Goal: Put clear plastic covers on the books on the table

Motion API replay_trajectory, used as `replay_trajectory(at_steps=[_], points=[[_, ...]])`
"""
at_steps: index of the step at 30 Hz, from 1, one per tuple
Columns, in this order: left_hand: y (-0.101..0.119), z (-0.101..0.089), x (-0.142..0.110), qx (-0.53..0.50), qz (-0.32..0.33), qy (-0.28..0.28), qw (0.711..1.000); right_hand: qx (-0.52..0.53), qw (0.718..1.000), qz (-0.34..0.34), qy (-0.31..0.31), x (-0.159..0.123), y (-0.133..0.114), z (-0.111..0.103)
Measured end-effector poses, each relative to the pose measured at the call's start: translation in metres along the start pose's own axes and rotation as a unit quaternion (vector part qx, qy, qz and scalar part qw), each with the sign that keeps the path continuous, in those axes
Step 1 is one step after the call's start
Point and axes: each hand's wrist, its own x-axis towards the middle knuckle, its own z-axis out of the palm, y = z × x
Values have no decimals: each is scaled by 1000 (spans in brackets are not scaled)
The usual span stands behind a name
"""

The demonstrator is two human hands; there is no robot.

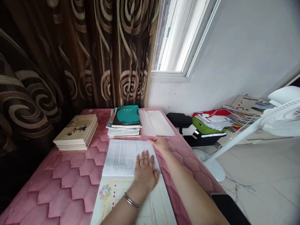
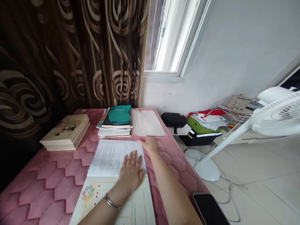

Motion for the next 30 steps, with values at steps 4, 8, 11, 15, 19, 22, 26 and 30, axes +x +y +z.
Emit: replay_trajectory(at_steps=[4,8,11,15,19,22,26,30], points=[[0,1,0,4,-1,4,1000,29,996,-80,-24,-7,14,-7],[-2,3,0,-2,2,13,1000,40,986,-160,-39,-14,22,-13],[-3,4,1,-7,5,18,1000,28,980,-196,-34,-17,23,-10],[-2,4,0,-9,5,21,1000,13,974,-224,-25,-20,27,-5],[-2,2,0,-11,5,18,1000,-2,969,-248,-7,-20,29,-4],[-5,0,3,-17,2,15,1000,19,967,-256,-3,-19,27,-4],[-14,-1,10,-17,-12,42,999,40,967,-251,0,-18,24,-4],[-21,1,16,-13,-4,44,999,51,965,-256,-11,-23,27,-7]])
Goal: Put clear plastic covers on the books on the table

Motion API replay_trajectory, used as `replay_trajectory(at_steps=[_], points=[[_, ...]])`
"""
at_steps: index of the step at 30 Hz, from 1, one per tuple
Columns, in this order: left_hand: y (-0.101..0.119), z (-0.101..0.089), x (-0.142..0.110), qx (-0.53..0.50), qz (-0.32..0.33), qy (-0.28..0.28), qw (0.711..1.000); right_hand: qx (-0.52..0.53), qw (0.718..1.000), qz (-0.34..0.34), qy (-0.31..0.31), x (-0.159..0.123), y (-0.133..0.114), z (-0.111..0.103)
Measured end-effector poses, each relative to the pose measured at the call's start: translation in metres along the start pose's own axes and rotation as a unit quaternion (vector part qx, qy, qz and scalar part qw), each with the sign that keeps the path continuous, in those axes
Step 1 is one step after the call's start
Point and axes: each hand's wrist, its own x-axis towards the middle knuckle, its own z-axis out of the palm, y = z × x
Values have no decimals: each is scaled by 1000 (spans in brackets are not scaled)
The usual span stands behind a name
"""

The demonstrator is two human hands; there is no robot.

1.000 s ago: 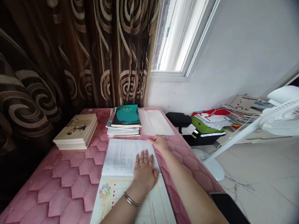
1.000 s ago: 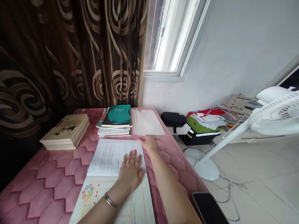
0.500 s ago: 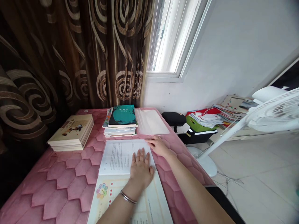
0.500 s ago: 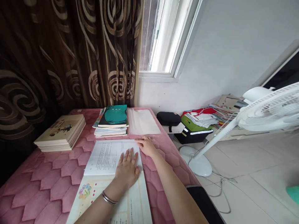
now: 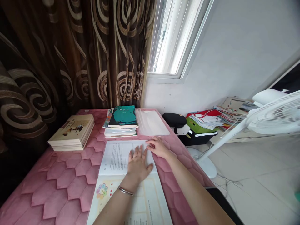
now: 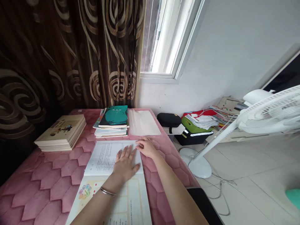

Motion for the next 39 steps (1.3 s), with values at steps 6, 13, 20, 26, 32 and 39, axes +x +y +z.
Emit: replay_trajectory(at_steps=[6,13,20,26,32,39], points=[[-1,2,-1,-6,13,-15,1000,23,996,82,15,0,-3,-1],[-1,-1,-1,-15,18,-33,999,11,983,181,29,24,-4,10],[-1,-3,-4,-6,22,-26,999,27,973,229,3,34,-1,8],[-1,-5,-6,-12,29,-14,999,61,974,215,-25,30,-3,-3],[-1,-7,-7,-22,34,0,999,27,961,275,-7,42,-8,6],[0,-8,-7,-16,28,-10,999,66,966,249,-21,42,5,12]])
